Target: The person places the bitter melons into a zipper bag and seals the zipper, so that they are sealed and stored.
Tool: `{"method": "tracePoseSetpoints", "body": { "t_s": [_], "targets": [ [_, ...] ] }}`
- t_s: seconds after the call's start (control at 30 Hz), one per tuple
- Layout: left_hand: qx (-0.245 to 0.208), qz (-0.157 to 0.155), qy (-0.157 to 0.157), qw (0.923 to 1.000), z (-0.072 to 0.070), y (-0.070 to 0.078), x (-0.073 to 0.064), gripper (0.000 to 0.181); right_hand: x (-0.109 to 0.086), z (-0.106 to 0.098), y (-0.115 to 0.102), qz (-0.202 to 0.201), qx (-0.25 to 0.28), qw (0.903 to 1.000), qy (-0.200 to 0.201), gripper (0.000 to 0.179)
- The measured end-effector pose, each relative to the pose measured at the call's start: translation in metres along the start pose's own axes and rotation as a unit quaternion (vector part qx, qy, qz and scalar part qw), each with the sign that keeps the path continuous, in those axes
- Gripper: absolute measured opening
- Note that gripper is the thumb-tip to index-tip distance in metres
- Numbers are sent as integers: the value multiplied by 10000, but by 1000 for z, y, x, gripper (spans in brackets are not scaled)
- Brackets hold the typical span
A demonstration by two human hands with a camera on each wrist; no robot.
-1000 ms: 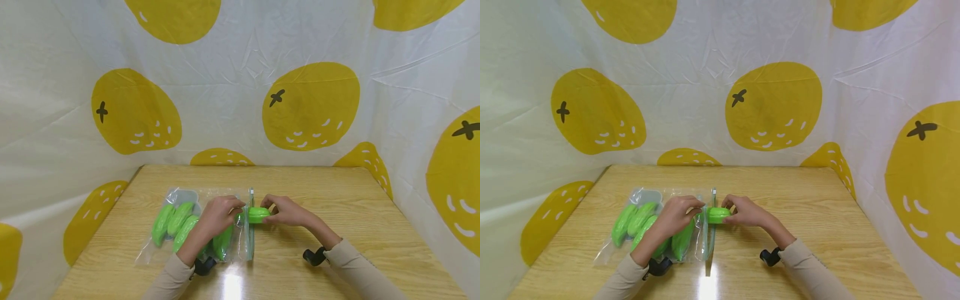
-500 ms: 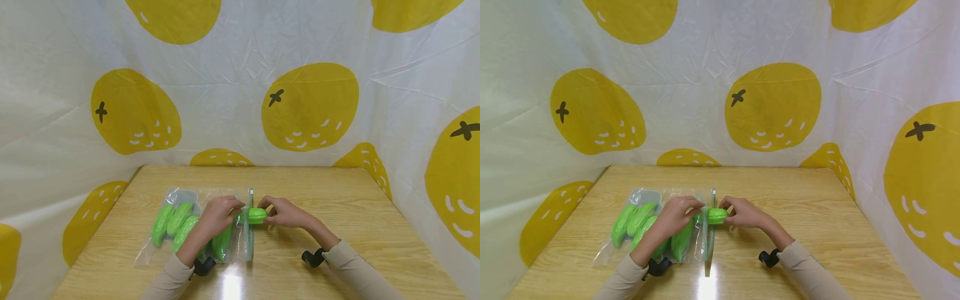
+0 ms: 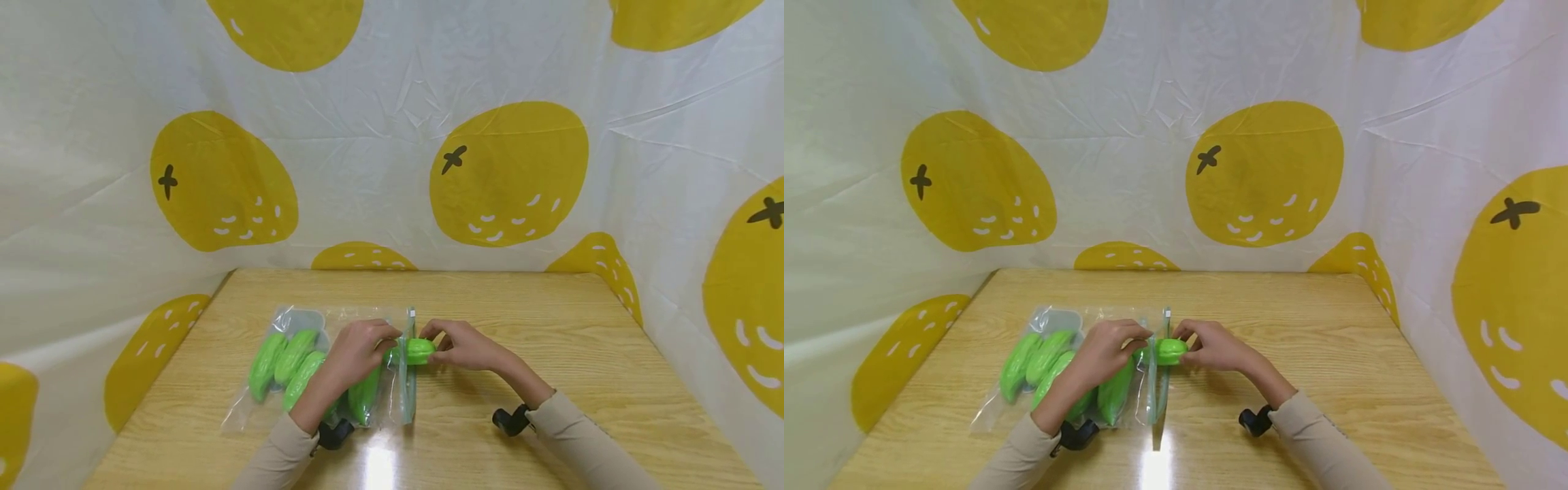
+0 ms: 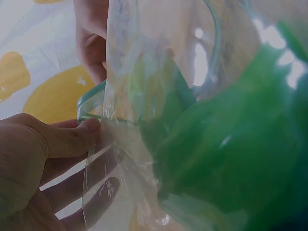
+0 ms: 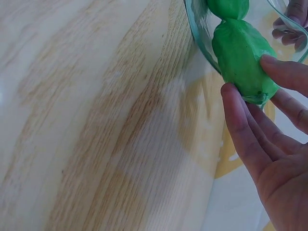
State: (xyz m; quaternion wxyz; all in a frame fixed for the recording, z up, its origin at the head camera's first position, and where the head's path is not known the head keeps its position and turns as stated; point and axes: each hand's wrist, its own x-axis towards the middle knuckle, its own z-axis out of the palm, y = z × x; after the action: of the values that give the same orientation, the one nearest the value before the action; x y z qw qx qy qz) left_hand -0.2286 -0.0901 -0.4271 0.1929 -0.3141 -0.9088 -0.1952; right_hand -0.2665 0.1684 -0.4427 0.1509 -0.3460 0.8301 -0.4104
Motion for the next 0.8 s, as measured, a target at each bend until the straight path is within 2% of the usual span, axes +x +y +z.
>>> {"method": "tracePoseSetpoints", "body": {
  "t_s": [0.27, 0.57, 0.8],
  "targets": [
    [52, 64, -10, 10000, 2, -1, 2, 14, -1, 2, 1, 69, 188, 9998, 45, 32],
    [15, -7, -35, 10000, 2, -1, 1, 14, 4, 4, 1, -230, -108, 9995, 205, 32],
    [-15, 0, -27, 10000, -1, 0, 1, 15, 10, 8, 3, -173, 240, 9995, 134, 30]
  ]
}}
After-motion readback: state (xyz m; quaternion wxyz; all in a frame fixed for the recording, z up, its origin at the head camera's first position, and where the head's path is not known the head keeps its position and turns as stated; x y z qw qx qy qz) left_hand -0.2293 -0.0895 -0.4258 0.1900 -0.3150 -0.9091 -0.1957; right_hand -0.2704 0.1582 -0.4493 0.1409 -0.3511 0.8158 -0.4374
